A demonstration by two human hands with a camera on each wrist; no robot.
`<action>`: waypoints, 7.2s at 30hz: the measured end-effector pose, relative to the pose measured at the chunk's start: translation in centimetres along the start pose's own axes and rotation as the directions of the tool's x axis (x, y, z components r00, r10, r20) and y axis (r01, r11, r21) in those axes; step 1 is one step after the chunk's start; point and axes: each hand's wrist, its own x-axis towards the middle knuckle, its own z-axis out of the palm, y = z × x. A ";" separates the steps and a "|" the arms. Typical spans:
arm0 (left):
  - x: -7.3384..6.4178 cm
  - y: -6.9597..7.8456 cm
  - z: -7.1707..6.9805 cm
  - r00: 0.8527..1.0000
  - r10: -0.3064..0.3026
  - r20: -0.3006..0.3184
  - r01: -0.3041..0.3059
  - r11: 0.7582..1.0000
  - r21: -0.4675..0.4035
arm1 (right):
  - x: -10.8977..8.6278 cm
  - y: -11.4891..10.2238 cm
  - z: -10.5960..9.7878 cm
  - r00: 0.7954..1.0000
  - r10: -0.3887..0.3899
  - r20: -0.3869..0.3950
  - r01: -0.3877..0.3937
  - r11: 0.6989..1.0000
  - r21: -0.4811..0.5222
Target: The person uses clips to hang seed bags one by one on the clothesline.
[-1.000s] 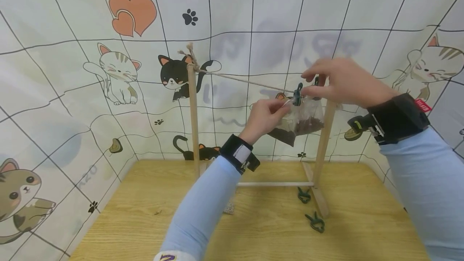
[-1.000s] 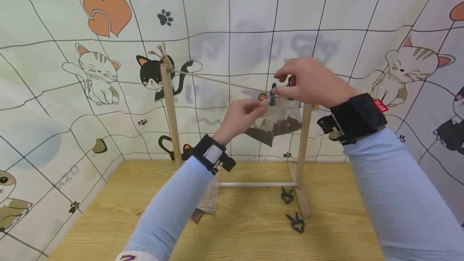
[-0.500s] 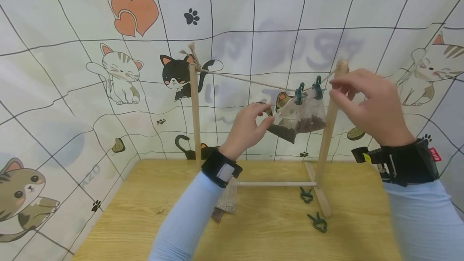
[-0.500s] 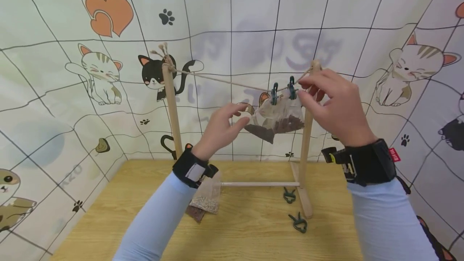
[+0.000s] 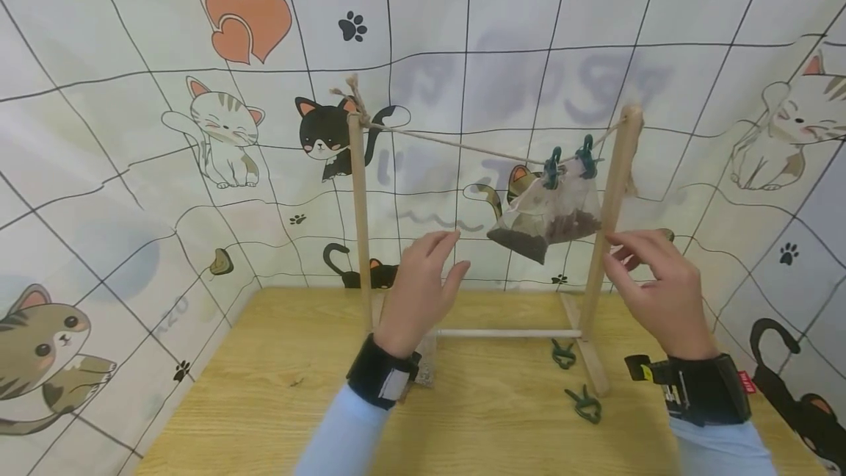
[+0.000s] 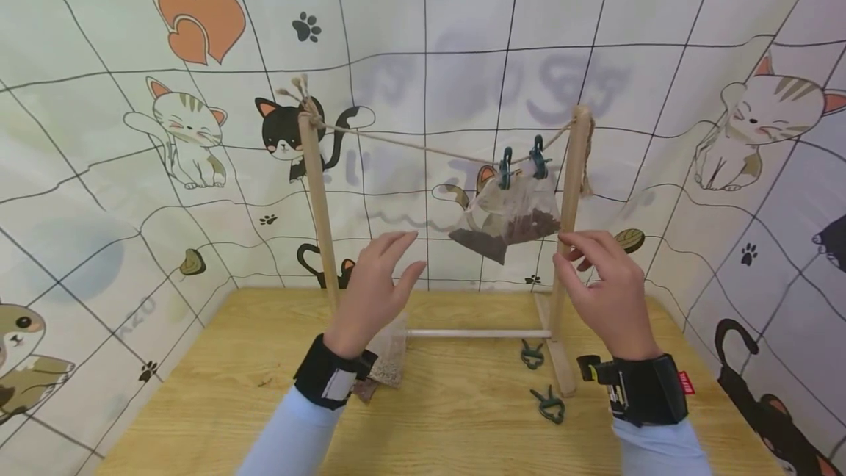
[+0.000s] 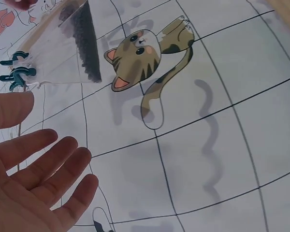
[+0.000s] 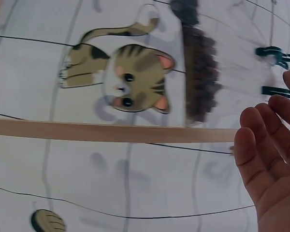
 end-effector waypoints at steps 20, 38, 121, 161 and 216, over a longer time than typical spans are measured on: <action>-8.9 -1.2 4.7 0.992 -0.123 0.018 0.122 0.992 0.043 | -9.7 1.6 4.1 0.981 0.146 0.124 -0.146 0.989 -0.014; -11.7 -1.0 6.8 0.978 -0.174 0.114 0.167 0.984 0.069 | -14.2 2.1 5.2 0.944 0.241 0.225 -0.236 0.970 -0.050; -11.4 2.9 8.4 0.872 -0.139 0.470 0.318 0.890 -0.328 | -13.5 -3.2 8.6 0.807 0.338 0.485 -0.553 0.721 0.417; -10.9 -4.4 6.4 0.889 -0.422 0.179 0.413 0.907 0.088 | -13.8 -3.3 8.0 0.889 0.247 0.385 -0.349 0.911 0.222; -8.0 -1.5 1.0 0.904 -0.252 0.346 0.342 0.911 -0.229 | -7.6 -4.3 3.6 0.998 0.044 0.051 -0.052 0.982 0.181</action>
